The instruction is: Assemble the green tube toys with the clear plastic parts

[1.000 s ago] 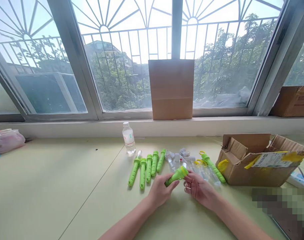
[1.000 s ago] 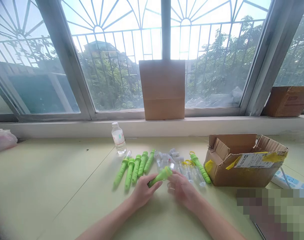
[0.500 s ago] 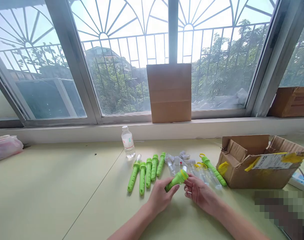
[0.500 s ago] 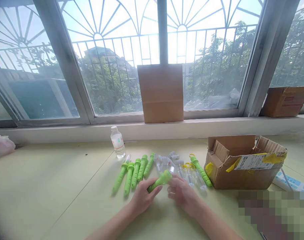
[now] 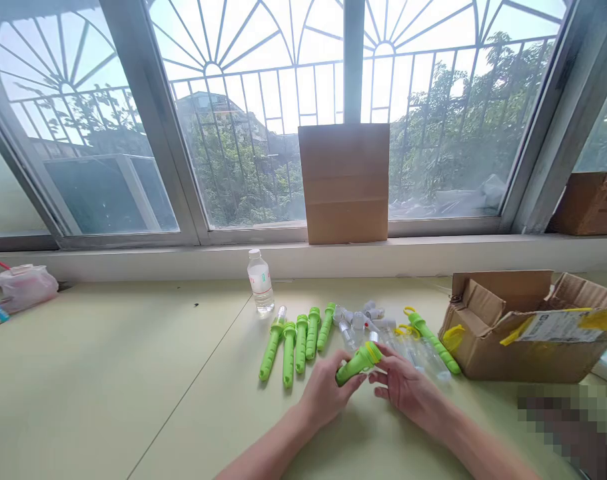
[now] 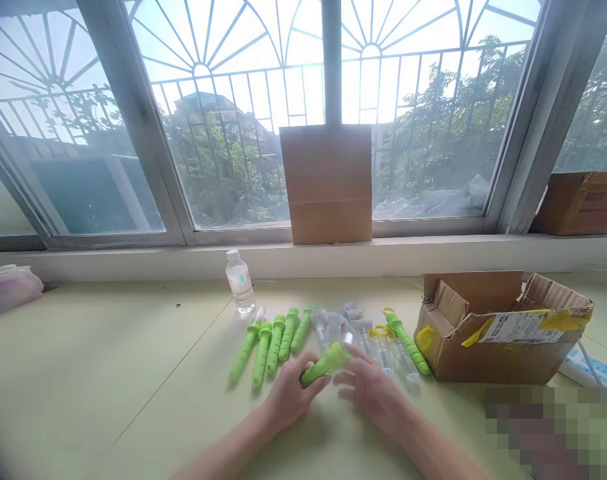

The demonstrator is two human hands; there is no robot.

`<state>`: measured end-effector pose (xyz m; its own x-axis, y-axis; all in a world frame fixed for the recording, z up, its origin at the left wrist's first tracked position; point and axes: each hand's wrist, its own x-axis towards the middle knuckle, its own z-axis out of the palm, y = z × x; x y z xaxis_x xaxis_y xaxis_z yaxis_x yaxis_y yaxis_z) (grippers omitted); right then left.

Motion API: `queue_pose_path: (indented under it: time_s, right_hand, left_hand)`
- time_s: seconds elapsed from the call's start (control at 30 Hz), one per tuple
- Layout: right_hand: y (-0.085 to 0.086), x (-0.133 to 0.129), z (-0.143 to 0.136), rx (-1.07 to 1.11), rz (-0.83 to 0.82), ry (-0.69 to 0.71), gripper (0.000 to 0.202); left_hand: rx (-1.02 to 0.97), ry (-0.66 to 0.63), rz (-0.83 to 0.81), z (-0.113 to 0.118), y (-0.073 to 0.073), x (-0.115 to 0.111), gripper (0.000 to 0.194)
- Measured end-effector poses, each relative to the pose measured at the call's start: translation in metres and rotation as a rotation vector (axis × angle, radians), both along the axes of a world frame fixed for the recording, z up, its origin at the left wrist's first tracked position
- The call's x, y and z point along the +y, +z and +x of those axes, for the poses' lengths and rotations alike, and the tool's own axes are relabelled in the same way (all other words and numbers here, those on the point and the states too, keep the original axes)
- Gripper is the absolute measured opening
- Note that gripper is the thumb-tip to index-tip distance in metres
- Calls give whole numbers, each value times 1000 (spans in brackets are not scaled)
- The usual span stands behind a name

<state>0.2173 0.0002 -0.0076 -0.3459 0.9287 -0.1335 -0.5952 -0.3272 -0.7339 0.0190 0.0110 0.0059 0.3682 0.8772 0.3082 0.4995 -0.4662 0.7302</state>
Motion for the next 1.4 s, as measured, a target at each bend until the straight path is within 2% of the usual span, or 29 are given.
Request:
queue_pose_path:
  time_s: [0.3,0.47,0.87,1.4]
  right_hand:
    - [-4,2,-1,14,-15,-6,29]
    - [-3,3,0,13,-33,-23,33]
    - [11,-2,-4,-23,-50,-53,33]
    - [11,-2,-4,-42,-28,-39,33]
  left_hand:
    - [-1,-17,51,-2,-4,2,21]
    - [48,-22,90,-3,-5,4,28]
    - [65,-58,201,-5,-4,8,28]
    - [90,-84,172,-5,-1,6,31]
